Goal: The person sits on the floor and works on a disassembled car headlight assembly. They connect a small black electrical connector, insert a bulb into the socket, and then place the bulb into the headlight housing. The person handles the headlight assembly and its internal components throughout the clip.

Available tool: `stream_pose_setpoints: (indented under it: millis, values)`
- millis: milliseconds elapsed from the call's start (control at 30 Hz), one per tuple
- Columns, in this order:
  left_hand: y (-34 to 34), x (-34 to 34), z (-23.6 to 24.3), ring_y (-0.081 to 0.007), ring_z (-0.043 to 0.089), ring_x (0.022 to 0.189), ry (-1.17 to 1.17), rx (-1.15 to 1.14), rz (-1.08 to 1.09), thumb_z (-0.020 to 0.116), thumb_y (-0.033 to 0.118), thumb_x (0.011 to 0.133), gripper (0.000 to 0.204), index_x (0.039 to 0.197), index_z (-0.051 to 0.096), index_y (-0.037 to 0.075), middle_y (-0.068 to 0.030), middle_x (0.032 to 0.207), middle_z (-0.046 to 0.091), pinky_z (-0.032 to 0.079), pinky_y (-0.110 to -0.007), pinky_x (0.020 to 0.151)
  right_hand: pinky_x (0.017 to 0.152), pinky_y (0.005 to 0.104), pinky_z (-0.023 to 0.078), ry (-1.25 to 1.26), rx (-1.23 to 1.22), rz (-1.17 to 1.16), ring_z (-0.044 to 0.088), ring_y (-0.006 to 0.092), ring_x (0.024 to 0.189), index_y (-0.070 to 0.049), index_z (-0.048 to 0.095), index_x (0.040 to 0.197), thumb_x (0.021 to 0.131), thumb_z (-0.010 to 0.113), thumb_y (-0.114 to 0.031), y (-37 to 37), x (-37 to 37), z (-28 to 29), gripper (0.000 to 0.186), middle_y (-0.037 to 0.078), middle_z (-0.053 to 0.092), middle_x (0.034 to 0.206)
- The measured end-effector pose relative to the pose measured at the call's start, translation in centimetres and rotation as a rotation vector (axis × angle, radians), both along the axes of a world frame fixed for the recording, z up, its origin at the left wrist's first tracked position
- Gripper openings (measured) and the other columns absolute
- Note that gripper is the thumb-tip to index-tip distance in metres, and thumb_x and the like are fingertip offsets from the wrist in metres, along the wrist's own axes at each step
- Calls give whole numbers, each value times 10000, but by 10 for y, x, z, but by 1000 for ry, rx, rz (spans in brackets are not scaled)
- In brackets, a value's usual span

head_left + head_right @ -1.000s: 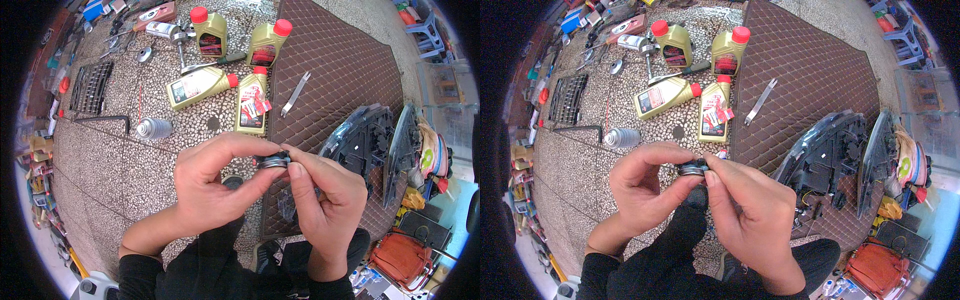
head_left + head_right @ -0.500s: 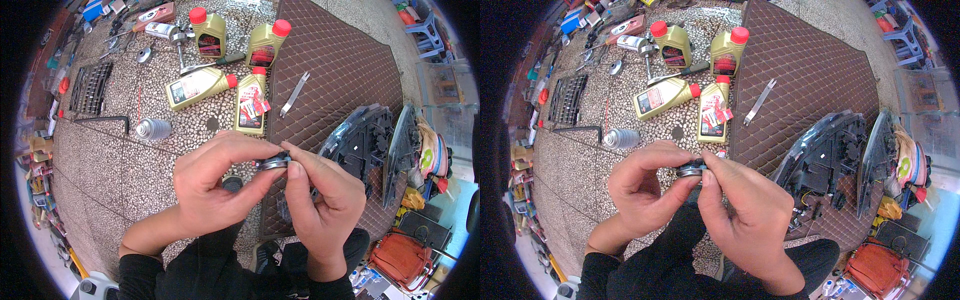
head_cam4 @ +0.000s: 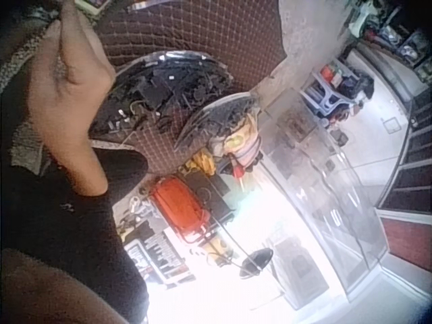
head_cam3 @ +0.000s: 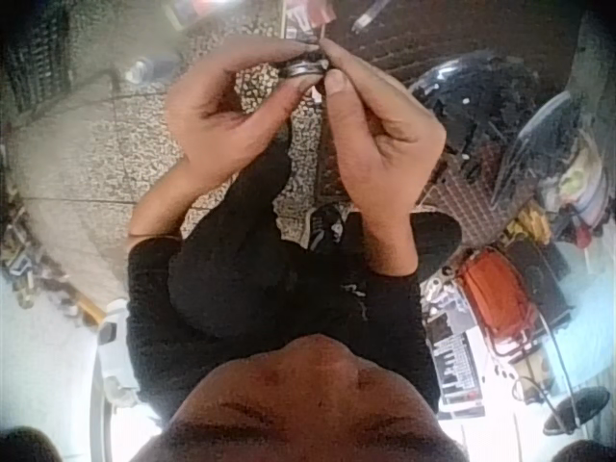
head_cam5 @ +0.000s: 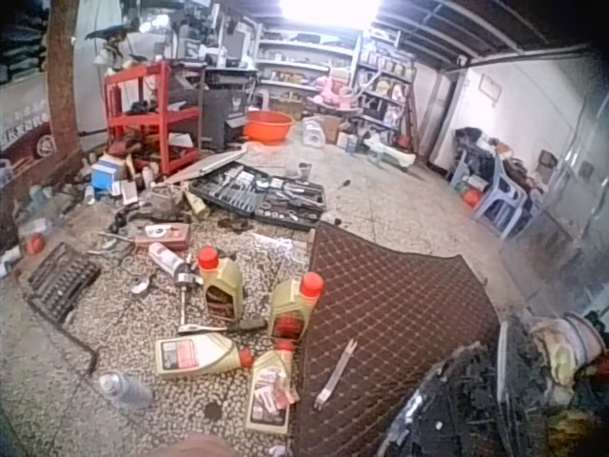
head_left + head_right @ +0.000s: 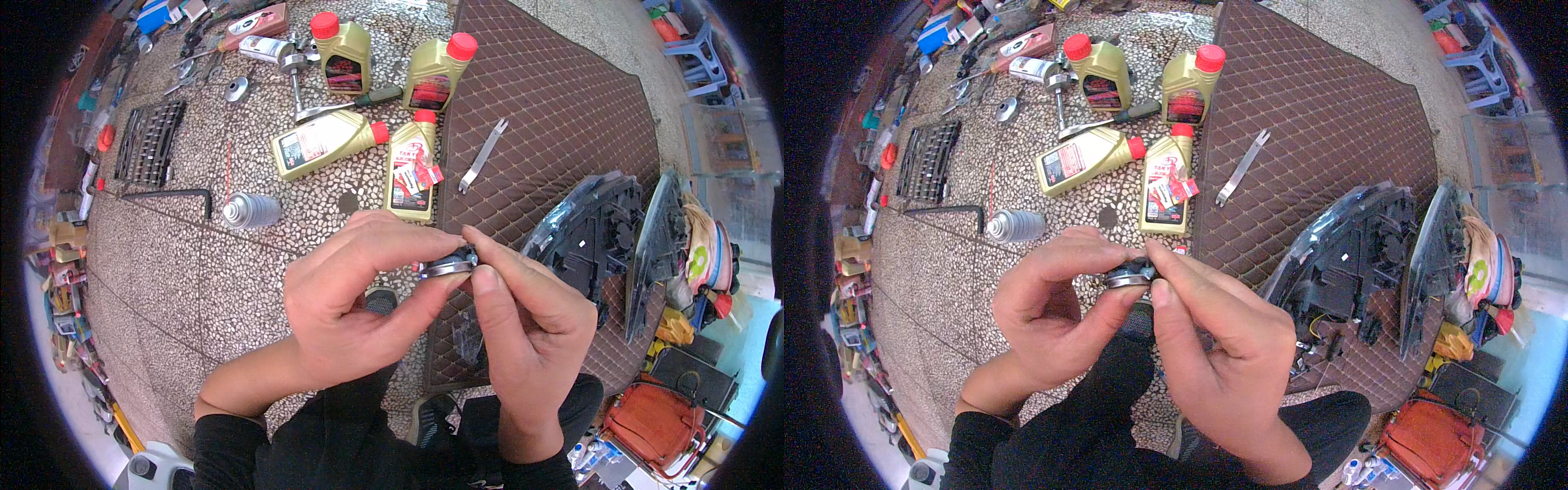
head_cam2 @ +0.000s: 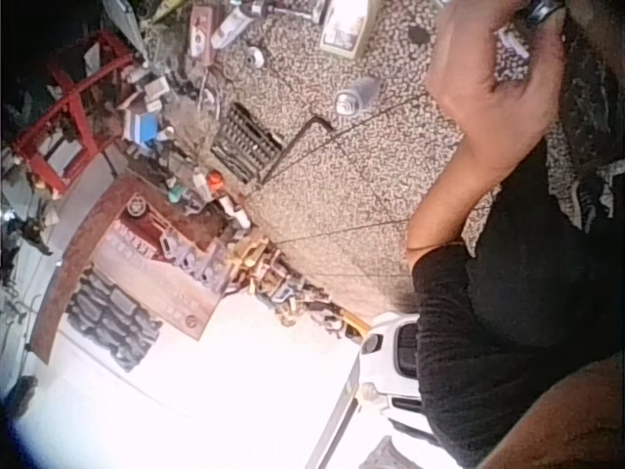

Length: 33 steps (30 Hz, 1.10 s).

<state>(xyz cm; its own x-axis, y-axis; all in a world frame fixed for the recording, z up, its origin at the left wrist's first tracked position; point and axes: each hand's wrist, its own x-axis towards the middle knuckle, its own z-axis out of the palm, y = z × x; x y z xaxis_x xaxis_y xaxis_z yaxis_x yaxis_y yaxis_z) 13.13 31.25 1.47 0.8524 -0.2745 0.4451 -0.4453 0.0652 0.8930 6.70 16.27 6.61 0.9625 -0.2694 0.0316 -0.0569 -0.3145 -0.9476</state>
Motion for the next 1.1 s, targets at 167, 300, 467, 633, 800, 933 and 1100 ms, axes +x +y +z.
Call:
stream_pose_setpoints:
  millis: [167,300,467,633,800,933,1100]
  values:
    - [-1,0,-1,-262,723,867,17,-36,-19,787,-77,748,306,1039,701,-34,-162,963,734,564,-338,777,832,276,553,-20,97,-4,702,200,1013,43,709,1188,932,665,10,-2,0,-1,262,220,720,1134]
    - [4,-1,-1,-284,678,999,43,-16,-123,732,-62,839,280,1093,618,-36,-196,1072,705,509,-417,915,816,257,554,-47,116,-1,692,184,1019,33,714,1186,926,687,4,-3,0,-2,263,210,714,1154]
    - [5,-1,-1,-287,677,1007,26,1,-123,736,-52,845,272,1089,616,-35,-199,1069,702,513,-425,923,818,271,557,-75,90,6,700,195,1006,43,717,1167,917,693,11,-2,1,-3,253,211,721,1130]
    - [0,-2,-4,-262,706,964,78,-68,-81,761,-64,803,290,1074,661,-41,-182,1035,724,550,-364,859,862,246,515,-73,8,0,675,170,995,68,719,1152,916,679,20,-1,2,0,244,190,723,1116]
    - [-3,-6,-5,-205,708,950,204,-162,-66,776,-65,802,288,1075,683,-54,-165,1047,730,561,-314,832,769,215,511,-50,-24,-24,674,140,928,48,732,1144,907,677,42,0,2,1,244,165,733,1071]
    - [-1,-8,-4,-180,684,1003,333,-213,-90,781,-56,823,301,1103,671,-63,-152,1088,711,547,-302,877,743,208,508,-77,-79,-24,674,134,903,45,735,1139,904,677,46,0,3,1,242,159,735,1051]
    - [1,-8,-3,-183,668,1048,449,-277,-154,771,-70,833,321,1130,650,-68,-145,1122,690,538,-305,930,803,298,565,-109,-107,-6,736,231,922,43,728,1128,892,696,38,-1,4,3,239,217,738,1036]
